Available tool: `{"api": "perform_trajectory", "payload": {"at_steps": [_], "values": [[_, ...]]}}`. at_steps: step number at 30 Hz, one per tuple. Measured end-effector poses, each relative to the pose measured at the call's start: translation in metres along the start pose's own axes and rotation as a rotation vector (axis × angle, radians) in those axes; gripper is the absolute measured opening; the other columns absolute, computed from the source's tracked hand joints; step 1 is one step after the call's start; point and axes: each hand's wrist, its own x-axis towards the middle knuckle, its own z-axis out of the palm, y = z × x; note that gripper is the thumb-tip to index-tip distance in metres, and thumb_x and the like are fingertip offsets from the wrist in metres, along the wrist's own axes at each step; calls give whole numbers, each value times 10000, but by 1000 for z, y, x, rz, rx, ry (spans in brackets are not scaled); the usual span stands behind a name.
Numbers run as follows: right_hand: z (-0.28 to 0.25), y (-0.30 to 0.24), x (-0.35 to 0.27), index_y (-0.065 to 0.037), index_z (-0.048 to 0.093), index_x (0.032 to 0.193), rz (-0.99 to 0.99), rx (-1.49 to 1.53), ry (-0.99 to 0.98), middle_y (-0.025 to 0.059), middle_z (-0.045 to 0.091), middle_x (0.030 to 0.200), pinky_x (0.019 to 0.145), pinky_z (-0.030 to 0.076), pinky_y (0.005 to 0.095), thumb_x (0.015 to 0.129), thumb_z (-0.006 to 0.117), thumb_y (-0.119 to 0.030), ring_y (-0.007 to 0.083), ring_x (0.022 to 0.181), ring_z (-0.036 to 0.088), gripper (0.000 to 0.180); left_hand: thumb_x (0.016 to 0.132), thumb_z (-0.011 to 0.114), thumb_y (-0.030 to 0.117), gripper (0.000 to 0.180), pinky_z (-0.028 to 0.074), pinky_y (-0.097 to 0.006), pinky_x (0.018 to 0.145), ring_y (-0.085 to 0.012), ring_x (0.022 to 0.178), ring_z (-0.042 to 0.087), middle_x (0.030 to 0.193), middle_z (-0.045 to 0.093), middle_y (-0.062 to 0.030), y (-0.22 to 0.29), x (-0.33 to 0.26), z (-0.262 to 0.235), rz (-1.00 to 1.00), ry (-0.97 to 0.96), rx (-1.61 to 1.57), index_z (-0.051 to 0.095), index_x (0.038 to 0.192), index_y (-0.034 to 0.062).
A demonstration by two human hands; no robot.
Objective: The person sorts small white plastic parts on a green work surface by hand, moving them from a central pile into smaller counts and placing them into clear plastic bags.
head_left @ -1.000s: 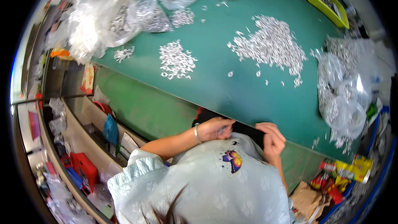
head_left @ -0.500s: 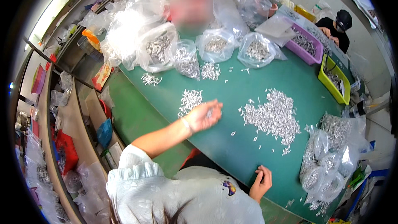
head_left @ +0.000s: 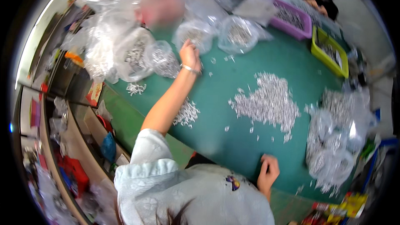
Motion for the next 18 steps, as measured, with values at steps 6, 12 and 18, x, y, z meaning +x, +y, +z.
{"api": "perform_trajectory", "payload": {"at_steps": [6,12,18], "values": [[7,-9,107,1,428,1368,-221,-542,-142,187,407,1432,1079,239,489,879,629,-227,383,1364,310,576,913,587,215,513,277,-570,1078,-407,1380,273,1488,318,-179,2,-199,-2,709,-1160,1332,437,1369,33],[63,3,142,-28,405,1391,-195,-807,-273,175,338,1482,1100,191,575,913,569,-392,387,1394,245,623,883,610,265,664,226,-612,1087,-433,1397,209,1502,262,-219,-47,-216,-12,745,-1184,1559,328,1422,-2],[25,-8,86,-23,388,1405,-256,-557,-569,113,348,1489,1123,185,556,858,645,-320,324,1407,261,673,861,622,239,662,239,-567,1102,-378,1402,233,1512,276,-157,-12,-252,-46,750,-1448,1502,353,1408,-18]]}}
